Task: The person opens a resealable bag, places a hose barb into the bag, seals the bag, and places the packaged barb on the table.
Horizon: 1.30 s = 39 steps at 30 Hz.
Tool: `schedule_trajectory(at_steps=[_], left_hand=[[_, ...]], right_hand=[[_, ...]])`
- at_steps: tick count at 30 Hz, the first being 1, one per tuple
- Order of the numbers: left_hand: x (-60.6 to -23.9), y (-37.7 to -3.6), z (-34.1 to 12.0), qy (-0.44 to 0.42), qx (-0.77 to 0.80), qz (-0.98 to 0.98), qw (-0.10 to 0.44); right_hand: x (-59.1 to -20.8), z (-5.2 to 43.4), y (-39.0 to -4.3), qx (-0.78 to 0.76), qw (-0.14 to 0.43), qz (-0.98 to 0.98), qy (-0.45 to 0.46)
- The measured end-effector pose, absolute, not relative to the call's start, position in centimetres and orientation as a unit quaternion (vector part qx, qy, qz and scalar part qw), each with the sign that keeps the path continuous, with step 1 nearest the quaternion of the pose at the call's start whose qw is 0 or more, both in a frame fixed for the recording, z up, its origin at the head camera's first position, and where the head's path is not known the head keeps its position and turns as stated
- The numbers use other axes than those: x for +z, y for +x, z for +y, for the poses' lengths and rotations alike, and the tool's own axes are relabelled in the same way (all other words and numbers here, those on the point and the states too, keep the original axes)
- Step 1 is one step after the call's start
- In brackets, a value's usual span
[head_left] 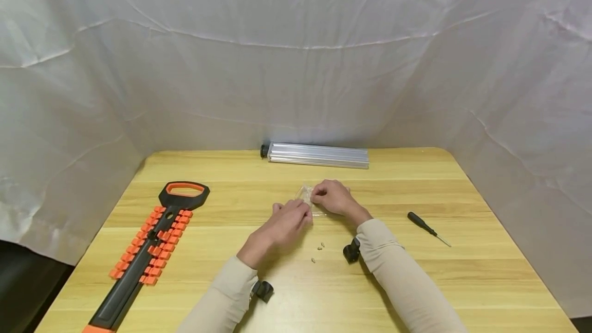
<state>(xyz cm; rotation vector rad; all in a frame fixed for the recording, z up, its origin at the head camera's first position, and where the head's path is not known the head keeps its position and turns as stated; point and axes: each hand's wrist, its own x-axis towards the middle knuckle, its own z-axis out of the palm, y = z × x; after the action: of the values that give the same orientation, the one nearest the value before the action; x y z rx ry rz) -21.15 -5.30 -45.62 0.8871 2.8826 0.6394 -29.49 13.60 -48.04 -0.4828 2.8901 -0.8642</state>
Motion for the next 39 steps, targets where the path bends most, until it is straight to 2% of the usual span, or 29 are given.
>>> schedule_trajectory(at_steps=[13,30,39], left_hand=[[-45.8,-24.3,-5.4,0.191,0.221,0.955,-0.040],[-46.5,-25.2,-5.2,0.131,0.207,0.970,0.010],[-46.2,-24.4,-5.6,0.149,0.232,0.961,-0.018]], right_hand=[[-47.8,13.6,-29.4,-0.284,0.043,0.945,-0.160],[-47.8,13.5,-28.9,-0.291,0.046,0.943,-0.153],[-47.9,13.6,-29.3,-0.291,0.047,0.944,-0.151]])
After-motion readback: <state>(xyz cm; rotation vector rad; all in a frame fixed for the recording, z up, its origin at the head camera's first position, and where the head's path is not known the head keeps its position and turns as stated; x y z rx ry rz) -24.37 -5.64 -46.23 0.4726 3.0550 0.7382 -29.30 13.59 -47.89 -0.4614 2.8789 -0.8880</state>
